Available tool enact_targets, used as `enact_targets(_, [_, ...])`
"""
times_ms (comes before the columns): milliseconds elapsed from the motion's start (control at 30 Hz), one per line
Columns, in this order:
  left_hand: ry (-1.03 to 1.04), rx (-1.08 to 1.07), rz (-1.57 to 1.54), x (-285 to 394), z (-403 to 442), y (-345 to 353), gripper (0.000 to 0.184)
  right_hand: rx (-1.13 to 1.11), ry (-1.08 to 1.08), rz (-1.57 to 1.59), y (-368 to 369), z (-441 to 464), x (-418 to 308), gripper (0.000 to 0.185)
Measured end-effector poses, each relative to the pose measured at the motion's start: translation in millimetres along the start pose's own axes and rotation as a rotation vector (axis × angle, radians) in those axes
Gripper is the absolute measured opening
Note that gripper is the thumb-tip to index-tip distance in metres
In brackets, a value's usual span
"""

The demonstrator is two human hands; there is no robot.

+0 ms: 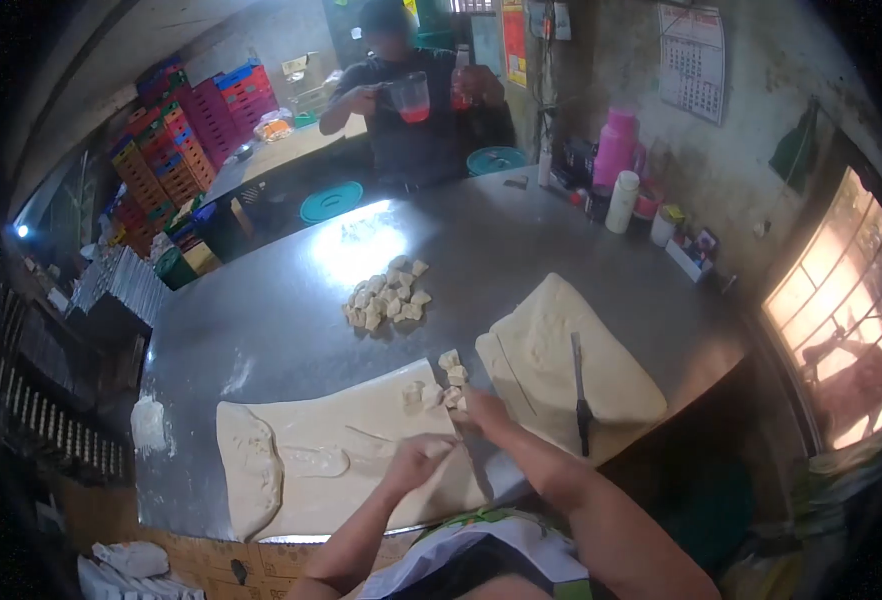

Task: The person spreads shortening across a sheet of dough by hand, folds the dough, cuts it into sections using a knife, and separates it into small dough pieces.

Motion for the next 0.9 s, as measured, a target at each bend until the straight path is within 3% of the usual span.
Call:
enact_targets(33, [0.009, 0.008, -0.005, -12, 2, -1, 0.028, 0.129, -0.094, 0.031, -3, -1, -1, 0.033])
enact_targets(100, [-0.089, 0.283, 0.105, -56, -4, -14, 0.025, 0.251, -0.175, 0.071, 3, -7, -4, 0.032])
enact_targets(133, [-0.133, 0.421, 0.16, -68, -5, -19, 0.024, 0.127, -0.241, 0.131, -3, -10, -23, 0.035])
enact_targets(200, [-0.039, 0.49, 0.108, -44, 31, -37, 0.022, -0.105, -0.378, 0.244, -20, 0, -57, 0.042])
enact_targets(300, [0.059, 0.629, 0.006, -22, 28, -45, 0.02, -0.074, -0.302, 0.464, -25, 5, -73, 0.042])
enact_targets(367, [-0.13, 0.354, 0.001, -61, 13, -40, 0.032, -0.036, -0.275, 0.573, -20, 10, -75, 0.042])
enact_targets(400, [-0.223, 0.217, -0.006, -77, 6, -35, 0.039, 0.026, -0.227, 0.444, -13, 11, -69, 0.042])
enact_targets(433, [-0.226, 0.216, -0.009, -72, 4, -34, 0.039, 0.084, -0.178, 0.317, -4, 11, -63, 0.041])
enact_targets(533, [-0.227, -0.318, 0.6, -46, -4, -27, 0.036, 0.097, -0.04, 0.096, 4, 28, -41, 0.039])
enact_targets(567, [-0.222, -0.327, 0.598, -36, -6, -32, 0.036, 0.057, 0.063, 0.004, 4, 33, -29, 0.038])
enact_targets(633, [-0.141, -0.051, 0.177, -14, -8, -52, 0.034, 0.015, 0.17, -0.089, 3, 28, -28, 0.036])
enact_targets(667, [-0.093, 0.103, -0.031, -10, -3, -59, 0.033, 0.069, 0.014, -0.034, -7, 27, -42, 0.036])
enact_targets(700, [-0.093, 0.107, -0.029, -13, -5, -58, 0.033, 0.116, -0.136, 0.03, -11, 20, -57, 0.036])
enact_targets(733, [-0.104, 0.246, -0.008, -20, -11, -56, 0.031, 0.166, -0.28, 0.098, -9, 14, -68, 0.036])
enact_targets(800, [-0.096, 0.529, 0.033, -43, -7, -56, 0.027, 0.109, -0.368, 0.184, 1, 24, -84, 0.035])
enact_targets(900, [-0.168, 0.368, -0.087, -106, -24, -62, 0.033, -0.089, -0.511, 0.366, 13, 6, -92, 0.034])
Point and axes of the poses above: each hand's wrist, its own z-axis towards the middle knuckle, its own y-axis out of the palm, x = y × z, the point moved 2 cm from there along z, towards the middle knuckle, and after that the axes turned 8 degrees about y, right-handed, at the moved point
